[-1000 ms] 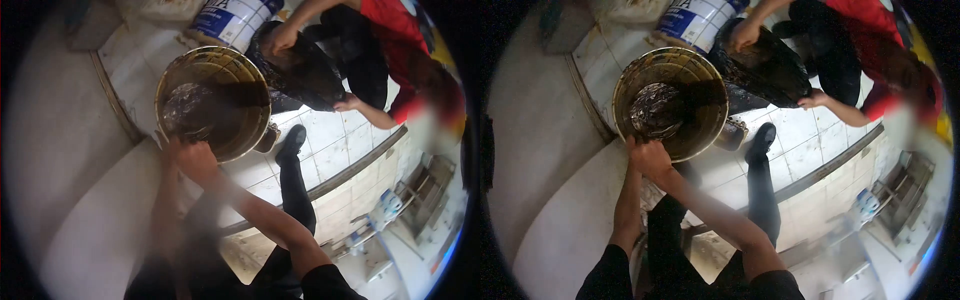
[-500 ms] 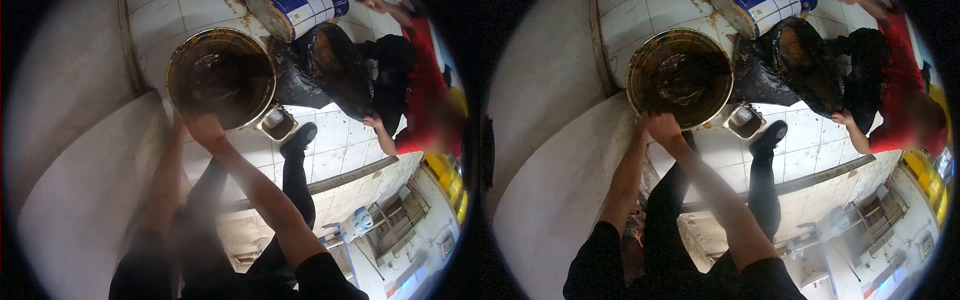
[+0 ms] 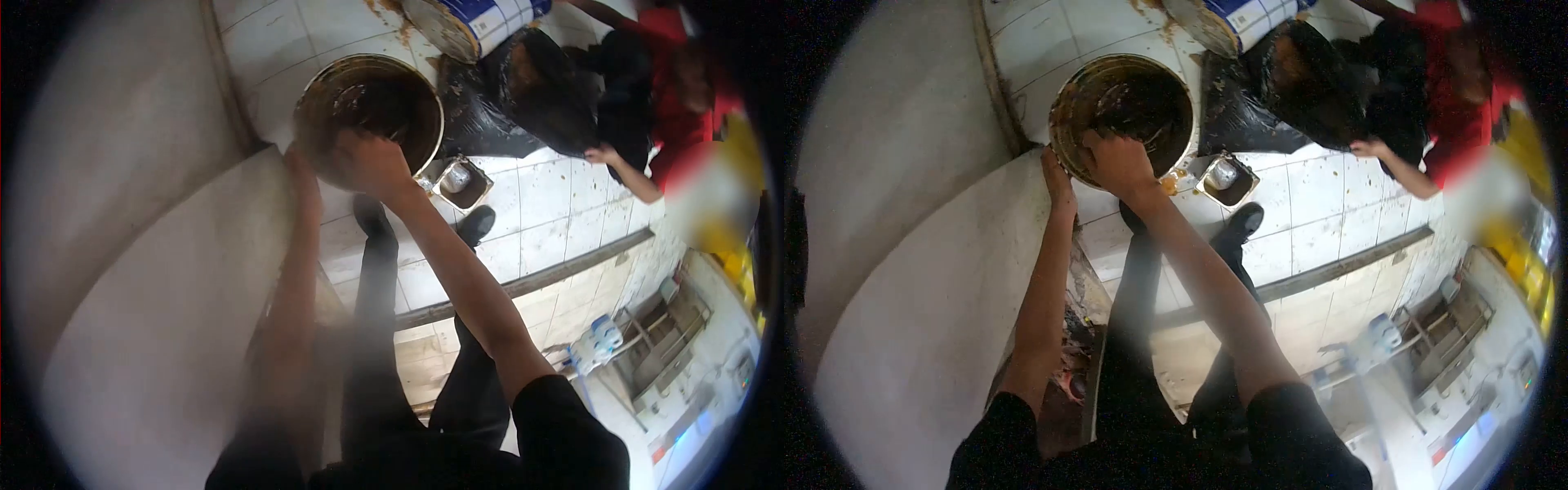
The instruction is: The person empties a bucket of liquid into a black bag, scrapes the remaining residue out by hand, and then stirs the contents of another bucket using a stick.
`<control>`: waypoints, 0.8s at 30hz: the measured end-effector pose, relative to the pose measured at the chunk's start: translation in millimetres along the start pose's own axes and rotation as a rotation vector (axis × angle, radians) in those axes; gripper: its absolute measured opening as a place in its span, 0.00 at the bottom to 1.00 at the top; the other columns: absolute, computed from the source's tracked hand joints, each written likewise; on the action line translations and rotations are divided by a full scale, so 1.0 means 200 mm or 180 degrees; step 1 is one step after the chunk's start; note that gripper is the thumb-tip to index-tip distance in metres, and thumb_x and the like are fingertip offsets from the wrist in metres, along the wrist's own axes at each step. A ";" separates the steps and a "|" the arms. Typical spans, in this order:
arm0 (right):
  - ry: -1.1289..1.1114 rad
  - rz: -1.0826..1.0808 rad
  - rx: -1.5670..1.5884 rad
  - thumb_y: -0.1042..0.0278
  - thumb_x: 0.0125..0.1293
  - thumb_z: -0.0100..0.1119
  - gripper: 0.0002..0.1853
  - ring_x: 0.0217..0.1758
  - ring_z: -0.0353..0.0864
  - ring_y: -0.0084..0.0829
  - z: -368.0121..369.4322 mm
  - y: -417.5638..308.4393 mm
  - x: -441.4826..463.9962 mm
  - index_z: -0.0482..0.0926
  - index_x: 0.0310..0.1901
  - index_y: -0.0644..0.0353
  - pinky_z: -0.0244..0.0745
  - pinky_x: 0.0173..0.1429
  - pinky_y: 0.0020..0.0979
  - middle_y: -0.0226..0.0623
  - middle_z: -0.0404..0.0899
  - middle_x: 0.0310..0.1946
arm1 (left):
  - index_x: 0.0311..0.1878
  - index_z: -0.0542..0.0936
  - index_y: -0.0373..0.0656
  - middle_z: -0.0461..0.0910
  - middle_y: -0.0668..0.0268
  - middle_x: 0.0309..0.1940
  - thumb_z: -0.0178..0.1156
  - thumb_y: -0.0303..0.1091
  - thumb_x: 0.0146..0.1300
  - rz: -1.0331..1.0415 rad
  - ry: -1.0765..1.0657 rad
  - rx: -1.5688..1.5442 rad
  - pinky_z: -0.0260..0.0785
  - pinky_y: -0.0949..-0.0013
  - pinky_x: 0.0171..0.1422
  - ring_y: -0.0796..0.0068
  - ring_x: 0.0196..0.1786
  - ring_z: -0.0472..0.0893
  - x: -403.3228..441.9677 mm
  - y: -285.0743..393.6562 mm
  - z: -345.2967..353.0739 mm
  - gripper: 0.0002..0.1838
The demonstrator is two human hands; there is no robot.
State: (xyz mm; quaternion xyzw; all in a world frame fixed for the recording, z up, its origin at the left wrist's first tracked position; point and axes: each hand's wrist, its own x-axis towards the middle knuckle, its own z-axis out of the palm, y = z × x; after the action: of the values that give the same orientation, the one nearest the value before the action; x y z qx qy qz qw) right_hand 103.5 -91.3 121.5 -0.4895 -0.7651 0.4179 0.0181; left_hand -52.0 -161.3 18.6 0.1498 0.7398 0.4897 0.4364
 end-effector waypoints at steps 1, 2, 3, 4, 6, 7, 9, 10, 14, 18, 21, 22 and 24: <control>0.0351 0.0163 0.0563 0.56 0.61 0.56 0.17 0.47 0.80 0.48 0.02 0.02 0.03 0.74 0.46 0.58 0.75 0.49 0.45 0.52 0.77 0.46 | 0.65 0.61 0.41 0.67 0.59 0.59 0.35 0.55 0.73 -0.0028 -0.0085 0.0021 0.60 0.61 0.64 0.64 0.61 0.68 0.05 -0.10 0.01 0.29; 0.0694 0.0302 0.1117 0.57 0.61 0.56 0.17 0.47 0.79 0.49 0.05 0.05 0.09 0.75 0.46 0.60 0.75 0.50 0.46 0.53 0.76 0.47 | 0.62 0.63 0.37 0.68 0.54 0.56 0.36 0.51 0.73 0.0427 0.0104 0.0249 0.61 0.60 0.62 0.59 0.59 0.69 0.14 -0.25 0.01 0.27; 0.0843 0.0571 0.1244 0.57 0.60 0.56 0.18 0.49 0.79 0.48 0.30 0.20 0.24 0.76 0.47 0.60 0.74 0.52 0.46 0.55 0.77 0.47 | 0.59 0.66 0.34 0.70 0.49 0.52 0.37 0.46 0.74 0.0881 0.0296 0.0466 0.62 0.59 0.61 0.54 0.57 0.70 0.20 -0.36 0.02 0.24; 0.0956 0.0872 0.1373 0.57 0.59 0.56 0.19 0.51 0.78 0.48 0.57 0.39 0.37 0.76 0.48 0.61 0.73 0.54 0.46 0.56 0.77 0.46 | 0.59 0.66 0.34 0.70 0.49 0.52 0.37 0.46 0.74 0.0808 0.0247 0.0488 0.62 0.59 0.61 0.54 0.57 0.70 0.19 -0.40 0.04 0.24; -0.0219 0.1068 0.0619 0.57 0.58 0.56 0.22 0.55 0.75 0.47 0.66 0.54 0.48 0.76 0.52 0.60 0.72 0.58 0.46 0.60 0.76 0.47 | 0.55 0.67 0.30 0.71 0.46 0.49 0.37 0.45 0.74 0.1262 0.0982 0.0816 0.62 0.58 0.59 0.52 0.53 0.71 0.19 -0.40 0.07 0.24; -0.0144 0.1161 0.0666 0.57 0.58 0.56 0.22 0.55 0.75 0.47 0.58 0.50 0.49 0.76 0.52 0.60 0.72 0.58 0.46 0.60 0.76 0.47 | 0.54 0.67 0.30 0.71 0.46 0.49 0.36 0.45 0.74 0.1196 0.1012 0.0755 0.63 0.58 0.58 0.52 0.53 0.72 0.22 -0.43 0.08 0.24; 0.0311 0.0958 0.1475 0.61 0.58 0.56 0.19 0.56 0.74 0.47 0.32 0.32 0.43 0.77 0.50 0.59 0.71 0.59 0.45 0.57 0.76 0.49 | 0.53 0.67 0.31 0.71 0.48 0.49 0.37 0.45 0.74 0.1074 0.0785 0.0467 0.64 0.58 0.58 0.54 0.52 0.72 0.27 -0.51 0.02 0.23; 0.0306 0.0991 0.1491 0.61 0.58 0.56 0.19 0.56 0.74 0.47 0.30 0.33 0.41 0.77 0.50 0.59 0.71 0.59 0.45 0.57 0.76 0.49 | 0.53 0.67 0.31 0.71 0.49 0.49 0.38 0.46 0.74 0.1045 0.0647 0.0358 0.64 0.59 0.58 0.54 0.52 0.73 0.24 -0.49 0.03 0.23; 0.0863 0.0340 0.1506 0.67 0.57 0.55 0.15 0.47 0.79 0.48 0.19 0.40 0.28 0.78 0.47 0.59 0.75 0.52 0.42 0.49 0.80 0.43 | 0.58 0.67 0.36 0.70 0.54 0.53 0.42 0.48 0.72 0.0023 0.0159 -0.0095 0.64 0.62 0.58 0.60 0.55 0.72 -0.02 -0.14 0.08 0.24; 0.2020 -0.0177 0.2136 0.75 0.58 0.54 0.11 0.38 0.82 0.43 -0.03 0.57 -0.02 0.79 0.42 0.62 0.76 0.42 0.37 0.47 0.81 0.35 | 0.71 0.50 0.45 0.60 0.57 0.64 0.45 0.56 0.69 -0.0250 -0.0418 0.0226 0.60 0.60 0.63 0.61 0.62 0.66 -0.10 -0.12 0.00 0.36; 0.2285 0.0172 0.2646 0.76 0.62 0.54 0.08 0.37 0.83 0.37 -0.11 0.83 -0.27 0.78 0.43 0.63 0.76 0.42 0.32 0.45 0.82 0.35 | 0.72 0.46 0.44 0.58 0.56 0.66 0.53 0.56 0.65 0.0022 -0.0281 0.0627 0.58 0.60 0.65 0.58 0.65 0.63 -0.13 -0.18 -0.09 0.42; 0.2037 0.0388 0.2271 0.74 0.64 0.52 0.08 0.40 0.83 0.36 -0.10 0.98 -0.37 0.77 0.43 0.64 0.76 0.43 0.31 0.44 0.82 0.36 | 0.72 0.46 0.43 0.58 0.55 0.66 0.55 0.55 0.64 0.0284 -0.0355 0.0936 0.57 0.60 0.66 0.58 0.65 0.63 -0.13 -0.24 -0.13 0.43; 0.1897 0.0827 0.1907 0.72 0.65 0.51 0.09 0.42 0.82 0.40 -0.16 1.13 -0.59 0.76 0.43 0.65 0.74 0.46 0.35 0.48 0.81 0.38 | 0.72 0.45 0.42 0.57 0.54 0.67 0.57 0.53 0.63 0.0730 -0.0442 0.1441 0.57 0.59 0.67 0.57 0.66 0.63 -0.14 -0.32 -0.18 0.44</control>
State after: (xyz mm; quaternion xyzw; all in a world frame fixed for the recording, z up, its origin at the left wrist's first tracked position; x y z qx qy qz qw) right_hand 344.4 -123.6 38.3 -0.6539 -0.5037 0.4606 0.3263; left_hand -52.4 -231.3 -17.5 0.3597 0.7770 0.3465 0.3832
